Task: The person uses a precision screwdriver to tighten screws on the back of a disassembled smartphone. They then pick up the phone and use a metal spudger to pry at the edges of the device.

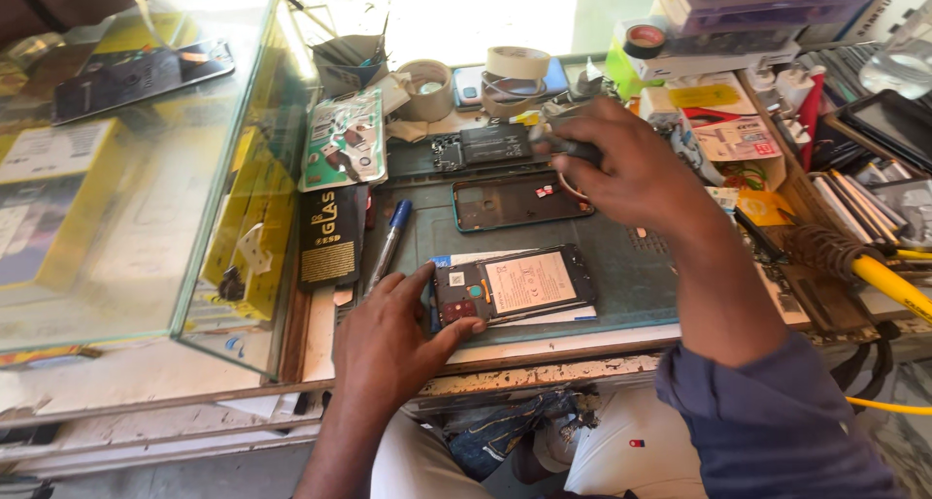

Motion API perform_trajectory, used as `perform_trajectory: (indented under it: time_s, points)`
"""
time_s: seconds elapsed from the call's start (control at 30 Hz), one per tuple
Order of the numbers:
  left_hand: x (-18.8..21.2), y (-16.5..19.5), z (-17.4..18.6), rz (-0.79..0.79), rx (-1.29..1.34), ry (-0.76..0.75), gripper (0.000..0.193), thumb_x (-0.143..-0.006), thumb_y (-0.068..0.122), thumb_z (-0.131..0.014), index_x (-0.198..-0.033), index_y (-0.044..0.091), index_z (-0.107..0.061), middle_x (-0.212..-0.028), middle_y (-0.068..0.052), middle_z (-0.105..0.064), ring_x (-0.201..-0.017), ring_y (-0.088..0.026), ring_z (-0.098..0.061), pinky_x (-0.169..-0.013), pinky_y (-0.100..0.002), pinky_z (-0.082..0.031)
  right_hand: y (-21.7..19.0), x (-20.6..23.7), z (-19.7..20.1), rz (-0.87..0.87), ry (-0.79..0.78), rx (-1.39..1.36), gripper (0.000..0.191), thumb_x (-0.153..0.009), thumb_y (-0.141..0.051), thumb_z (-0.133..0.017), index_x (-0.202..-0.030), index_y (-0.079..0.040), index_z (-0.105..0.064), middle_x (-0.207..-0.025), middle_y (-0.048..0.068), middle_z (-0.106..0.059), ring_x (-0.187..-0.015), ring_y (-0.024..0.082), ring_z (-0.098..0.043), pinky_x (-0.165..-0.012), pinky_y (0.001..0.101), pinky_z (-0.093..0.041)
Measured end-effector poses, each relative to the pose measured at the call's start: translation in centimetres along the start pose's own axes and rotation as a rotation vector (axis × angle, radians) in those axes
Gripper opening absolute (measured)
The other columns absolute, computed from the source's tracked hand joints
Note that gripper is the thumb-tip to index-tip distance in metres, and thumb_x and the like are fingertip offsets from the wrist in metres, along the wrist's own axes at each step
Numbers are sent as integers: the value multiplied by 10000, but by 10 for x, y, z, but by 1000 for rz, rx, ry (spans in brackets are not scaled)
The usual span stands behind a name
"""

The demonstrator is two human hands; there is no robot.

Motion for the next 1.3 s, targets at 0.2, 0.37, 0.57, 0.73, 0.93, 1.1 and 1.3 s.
perform_trajectory:
  time_s: [0.2, 0.37, 0.57, 0.73, 0.93, 1.1, 1.3]
  points:
    - [-5, 1, 2, 27, -15, -70, 942, -586, 636, -860, -1373, 156, -663, -836, -47, -672, -774, -231, -684, -682, -404, -539, 17, -25, -18, -40, -11, 6, 362, -904, -287, -803, -1183, -63, -746, -952, 101, -626, -827, 237, -622, -701, 388, -492]
    - [-9, 9, 2, 41, -28, -121, 985, -583, 662, -856, -1391, 142, -641, -862, -50, -693, -804, -238, -698, -705, -405, -547, 28, -25, -28, -4, 0, -150, 311, -931, -274, -772, -1150, -56, -735, -953, 71, -699, -842, 161, -659, -693, 353, -520]
    - [-13, 28, -6, -12, -31, -128, 988, -583, 700, -830, -1390, 163, -638, -1027, -53, -707, -867, -264, -715, -721, -421, -556, 42, -18, -27, -218, -196, -302, 203, -966, -193, -611, -1066, -86, -751, -833, 91, -732, -701, 141, -645, -663, 345, -527]
    - [-10, 29, -6, 12, -63, -141, 996, -605, 722, -799, -1437, 207, -613, -1048, -63, -696, -843, -275, -722, -708, -425, -562, 39, -15, -38, -92, -335, -113, 218, -835, -223, -638, -932, -139, -814, -824, 89, -769, -722, 227, -726, -681, 396, -563]
    - [-10, 29, -10, -3, -108, -127, 1041, -602, 761, -776, -1452, 192, -585, -1076, -65, -675, -851, -287, -714, -673, -433, -562, 34, -20, -53, -149, -435, 80, 245, -844, -280, -640, -968, -179, -825, -812, 119, -766, -788, 303, -728, -754, 463, -546]
    - [-9, 29, -11, 17, -101, -141, 1022, -629, 763, -750, -1470, 210, -577, -1031, -48, -674, -838, -256, -720, -676, -419, -566, 40, -18, -50, -178, -350, -67, 247, -883, -240, -628, -1046, -151, -791, -832, 128, -757, -785, 259, -734, -750, 409, -552]
    - [-7, 30, -10, 28, -96, -148, 1036, -621, 780, -747, -1472, 215, -576, -1002, -48, -677, -839, -248, -724, -679, -416, -567, 40, -16, -40, -60, -143, -213, 188, -998, -211, -657, -1086, -93, -773, -976, 108, -704, -908, 231, -685, -784, 377, -541]
Point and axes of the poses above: each hand's wrist, its own x-axis away from the middle knuckle, its own z-axis out of the back of the hand, y = z × x, the point moved 1 cm from there along -x, towards the middle knuckle
